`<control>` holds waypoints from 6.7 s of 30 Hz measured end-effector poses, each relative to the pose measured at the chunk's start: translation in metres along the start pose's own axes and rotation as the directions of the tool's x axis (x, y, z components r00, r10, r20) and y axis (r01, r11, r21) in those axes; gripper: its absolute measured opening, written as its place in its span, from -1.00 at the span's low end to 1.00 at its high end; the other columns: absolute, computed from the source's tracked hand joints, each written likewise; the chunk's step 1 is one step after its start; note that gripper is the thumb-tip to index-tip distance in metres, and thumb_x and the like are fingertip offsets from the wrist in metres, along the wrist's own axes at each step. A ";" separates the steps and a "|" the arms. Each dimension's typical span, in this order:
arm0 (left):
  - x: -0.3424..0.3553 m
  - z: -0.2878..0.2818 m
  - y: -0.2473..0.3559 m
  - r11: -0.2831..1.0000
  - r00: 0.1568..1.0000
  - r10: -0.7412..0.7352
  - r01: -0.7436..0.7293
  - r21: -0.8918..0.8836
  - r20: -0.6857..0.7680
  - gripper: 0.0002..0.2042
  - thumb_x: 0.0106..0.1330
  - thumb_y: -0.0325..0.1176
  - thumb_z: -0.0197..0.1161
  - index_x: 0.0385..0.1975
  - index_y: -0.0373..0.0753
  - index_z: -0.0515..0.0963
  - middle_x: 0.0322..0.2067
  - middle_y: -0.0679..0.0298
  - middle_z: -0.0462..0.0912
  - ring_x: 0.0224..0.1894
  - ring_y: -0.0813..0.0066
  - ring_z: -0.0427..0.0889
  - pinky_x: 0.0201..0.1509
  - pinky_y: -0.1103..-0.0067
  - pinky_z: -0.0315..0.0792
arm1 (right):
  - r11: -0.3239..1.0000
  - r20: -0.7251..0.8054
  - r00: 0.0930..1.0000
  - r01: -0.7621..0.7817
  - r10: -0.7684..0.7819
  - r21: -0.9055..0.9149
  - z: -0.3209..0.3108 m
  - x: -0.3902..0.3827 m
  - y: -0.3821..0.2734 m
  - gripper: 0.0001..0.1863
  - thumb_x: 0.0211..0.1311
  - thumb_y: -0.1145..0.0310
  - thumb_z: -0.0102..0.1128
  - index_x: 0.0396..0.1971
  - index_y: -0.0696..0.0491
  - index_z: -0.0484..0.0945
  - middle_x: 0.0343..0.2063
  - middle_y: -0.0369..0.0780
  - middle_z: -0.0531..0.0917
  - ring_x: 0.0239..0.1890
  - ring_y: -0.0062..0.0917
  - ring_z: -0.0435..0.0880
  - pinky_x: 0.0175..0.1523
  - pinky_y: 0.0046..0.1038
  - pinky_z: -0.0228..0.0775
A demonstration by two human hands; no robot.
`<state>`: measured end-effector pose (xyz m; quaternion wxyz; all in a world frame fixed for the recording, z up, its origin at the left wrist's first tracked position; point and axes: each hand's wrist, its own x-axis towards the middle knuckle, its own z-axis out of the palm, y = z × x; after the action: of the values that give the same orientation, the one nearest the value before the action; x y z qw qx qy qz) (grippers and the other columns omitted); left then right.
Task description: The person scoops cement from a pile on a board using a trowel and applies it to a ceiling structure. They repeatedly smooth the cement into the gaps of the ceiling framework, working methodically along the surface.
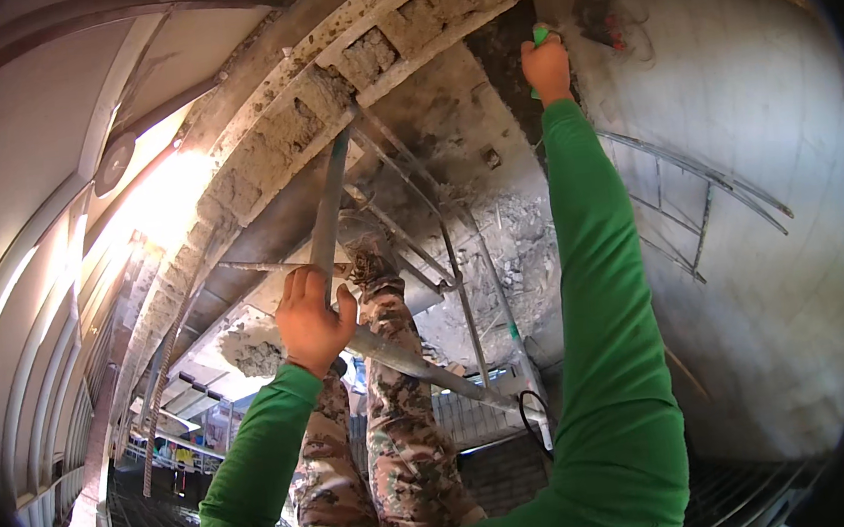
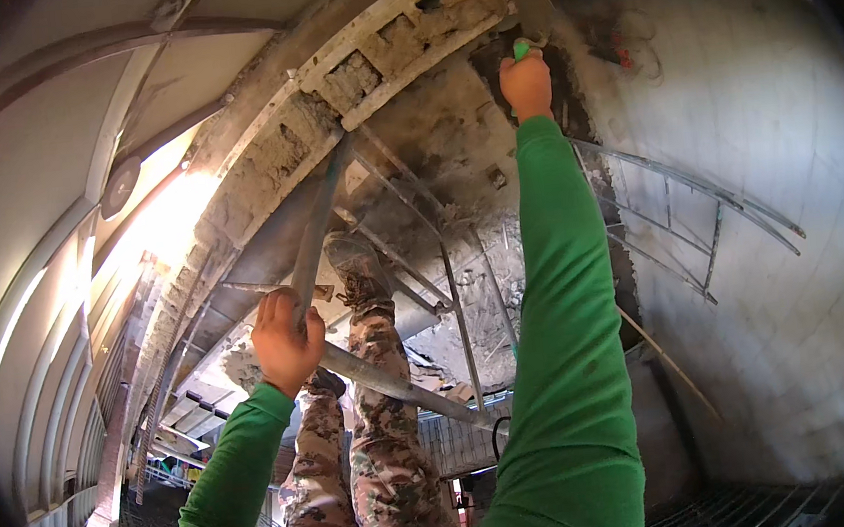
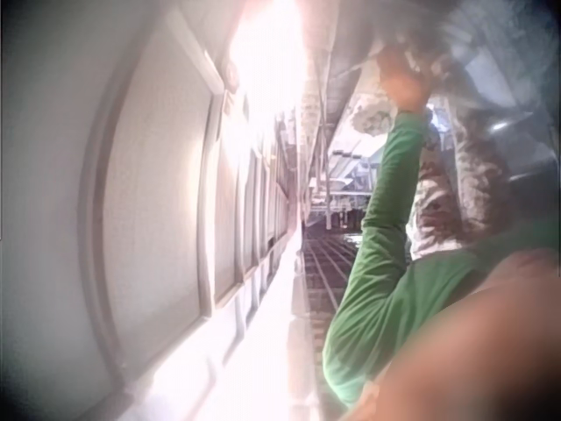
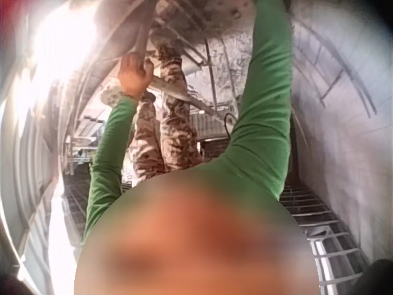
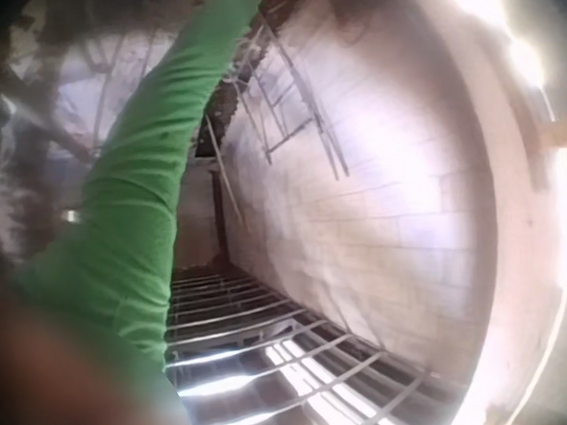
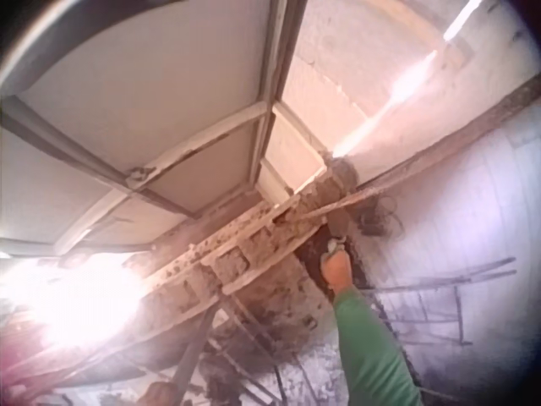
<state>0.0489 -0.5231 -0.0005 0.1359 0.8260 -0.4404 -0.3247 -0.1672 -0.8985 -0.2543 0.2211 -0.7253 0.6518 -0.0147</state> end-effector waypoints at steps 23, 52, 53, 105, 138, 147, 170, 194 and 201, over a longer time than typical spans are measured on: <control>-0.001 0.002 -0.001 1.000 0.999 0.014 -0.014 0.005 -0.033 -0.81 0.02 -0.37 0.18 -0.39 -0.31 0.45 -0.36 0.07 0.52 -0.27 0.03 0.52 -0.27 0.25 0.48 | 0.991 -0.003 0.996 -0.085 0.085 0.099 0.023 -0.113 0.006 -0.67 0.10 0.30 0.21 -0.31 0.29 0.46 -0.40 0.13 0.62 -0.30 0.02 0.62 -0.21 -0.12 0.44; -0.006 0.002 -0.003 1.000 0.998 0.012 -0.010 0.028 -0.061 -0.85 0.01 -0.40 0.17 -0.42 -0.27 0.45 -0.37 0.13 0.53 -0.29 0.08 0.53 -0.28 0.29 0.50 | 0.997 0.336 0.941 0.051 -0.027 -0.061 -0.064 -0.124 0.077 -0.66 0.13 0.18 0.14 -0.34 0.20 0.44 -0.44 0.09 0.61 -0.30 0.03 0.61 -0.20 -0.06 0.44; -0.005 0.002 -0.003 1.000 0.998 0.014 -0.013 0.025 -0.065 -0.85 0.01 -0.40 0.17 -0.42 -0.27 0.45 -0.37 0.13 0.53 -0.29 0.08 0.53 -0.28 0.29 0.50 | 0.999 0.325 0.946 -0.030 0.020 0.028 -0.067 -0.119 0.085 -0.67 0.12 0.20 0.16 -0.37 0.20 0.45 -0.49 0.05 0.60 -0.37 -0.06 0.62 -0.25 -0.12 0.45; -0.013 0.001 -0.014 1.000 0.996 0.029 -0.030 -0.006 -0.089 -0.84 0.02 -0.36 0.16 -0.45 -0.29 0.45 -0.40 0.12 0.49 -0.29 0.13 0.52 -0.34 0.31 0.50 | 0.982 0.196 0.969 -0.124 0.150 -0.142 0.065 -0.199 -0.056 -0.66 0.10 0.22 0.20 -0.43 0.27 0.51 -0.43 0.10 0.63 -0.31 -0.02 0.65 -0.19 -0.12 0.50; -0.449 0.089 -0.149 0.126 0.403 -0.894 0.649 -0.750 0.198 -0.67 -0.04 -0.36 0.12 -0.23 -0.30 0.57 -0.20 -0.04 0.61 -0.07 -0.02 0.58 0.00 0.22 0.46 | 0.664 0.978 0.195 0.742 -0.081 -0.093 -0.185 -0.578 -0.380 -0.73 0.27 0.28 0.14 -0.24 0.21 0.46 -0.68 -0.22 0.52 -0.70 -0.55 0.53 -0.60 -0.42 0.36; -0.452 0.107 -0.213 -0.018 0.676 -0.695 0.326 -0.945 0.246 -0.77 0.04 -0.34 0.11 -0.35 -0.30 0.57 -0.28 -0.07 0.63 -0.19 -0.06 0.61 -0.14 0.17 0.47 | -0.141 0.921 -0.226 0.972 -0.316 0.190 0.256 -0.741 -0.393 -0.61 0.12 0.26 0.15 -0.16 0.26 0.49 -0.34 0.15 0.62 -0.21 0.08 0.60 -0.15 -0.08 0.48; -0.469 0.103 -0.210 -0.279 0.604 -0.795 -0.447 -0.850 -0.057 -0.71 0.15 -0.27 0.15 -0.17 -0.27 0.58 -0.15 -0.03 0.61 -0.08 -0.02 0.58 -0.02 0.25 0.45 | 0.978 0.993 -0.021 0.177 0.117 -0.111 0.455 -1.037 -0.174 -0.78 0.26 0.29 0.04 -0.53 0.04 0.30 -0.75 -0.31 0.33 -0.79 -0.58 0.28 -0.67 -0.42 0.24; -0.424 0.141 -0.203 0.313 0.934 -0.185 0.352 -0.882 0.307 -0.83 0.09 -0.33 0.09 -0.36 -0.19 0.54 -0.30 0.08 0.64 -0.20 0.05 0.60 -0.17 0.29 0.43 | 0.918 0.946 -0.293 0.396 0.141 -0.014 0.089 -0.753 -0.491 -0.81 0.22 0.43 0.07 -0.55 0.02 0.28 -0.80 -0.40 0.32 -0.81 -0.69 0.31 -0.71 -0.58 0.14; -0.420 0.155 -0.202 0.218 0.941 -0.255 0.280 -0.935 0.222 -0.89 0.09 -0.37 0.10 -0.41 -0.19 0.50 -0.36 0.11 0.61 -0.24 0.05 0.58 -0.21 0.28 0.42 | 0.542 0.844 -0.096 0.727 -0.527 0.421 0.057 -0.738 -0.554 -0.91 0.20 0.44 0.16 -0.38 0.13 0.47 -0.71 -0.34 0.46 -0.70 -0.57 0.44 -0.57 -0.49 0.26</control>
<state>-0.0920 -0.0551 -0.0454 0.5428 0.6349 -0.0080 -0.5498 0.2601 -0.1497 0.0796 0.4497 -0.8178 -0.0318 0.3577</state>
